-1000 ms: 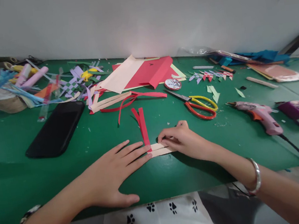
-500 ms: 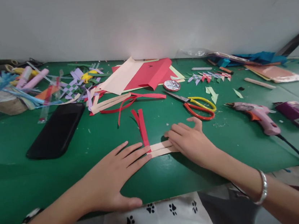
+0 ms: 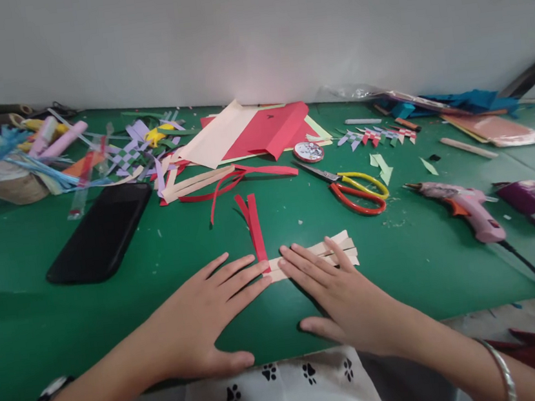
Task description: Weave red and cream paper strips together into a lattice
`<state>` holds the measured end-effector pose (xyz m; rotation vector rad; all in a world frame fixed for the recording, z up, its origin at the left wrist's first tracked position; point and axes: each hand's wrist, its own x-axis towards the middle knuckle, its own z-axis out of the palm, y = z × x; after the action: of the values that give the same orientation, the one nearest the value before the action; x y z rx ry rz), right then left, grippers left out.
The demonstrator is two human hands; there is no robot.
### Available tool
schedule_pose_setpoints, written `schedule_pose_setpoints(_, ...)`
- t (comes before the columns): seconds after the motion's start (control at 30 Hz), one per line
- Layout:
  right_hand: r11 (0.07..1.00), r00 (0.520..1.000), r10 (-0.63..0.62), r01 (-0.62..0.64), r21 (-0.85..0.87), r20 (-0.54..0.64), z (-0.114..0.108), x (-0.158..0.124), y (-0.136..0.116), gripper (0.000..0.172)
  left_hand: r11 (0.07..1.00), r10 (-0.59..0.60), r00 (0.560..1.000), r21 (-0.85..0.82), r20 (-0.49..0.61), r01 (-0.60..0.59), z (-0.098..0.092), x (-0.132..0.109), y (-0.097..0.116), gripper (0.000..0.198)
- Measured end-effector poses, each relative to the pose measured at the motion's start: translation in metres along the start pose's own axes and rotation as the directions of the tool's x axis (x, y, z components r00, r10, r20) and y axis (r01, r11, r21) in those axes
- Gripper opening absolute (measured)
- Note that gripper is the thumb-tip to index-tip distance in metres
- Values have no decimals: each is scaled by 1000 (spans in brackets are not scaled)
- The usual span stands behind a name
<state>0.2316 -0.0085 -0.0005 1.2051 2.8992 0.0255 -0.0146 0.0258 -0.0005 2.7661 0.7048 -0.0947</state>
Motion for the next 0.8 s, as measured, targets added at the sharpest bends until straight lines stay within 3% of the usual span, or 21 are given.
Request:
schedule_pose_setpoints(0.2, 989, 988, 151, -151, -5, -19, 2, -17, 8, 55, 1000, 7, 1000, 17, -14, -7, 0, 0, 0, 71)
schedule_pose_setpoints(0.33, 927, 922, 375, -373, 32, -100, -1, -17, 16, 41, 999, 22, 998, 39, -52, -20, 0, 2, 0, 66)
schedule_pose_setpoints(0.4, 904, 895, 428, -425, 53, -126, -4, -12, 22, 37, 999, 29, 997, 47, -71, -26, 0, 2, 0, 65)
schedule_pose_setpoints(0.63, 947, 946, 311, -300, 111, -96, -15, 11, 36, 17, 998, 35, 993, 65, -115, -28, 0, 1, 2, 67)
schedule_pose_setpoints(0.8, 945, 948, 298, -278, 169, -107, -24, 16, 35, 9, 997, 43, 991, 69, -126, -35, 0, 1, 1, 65)
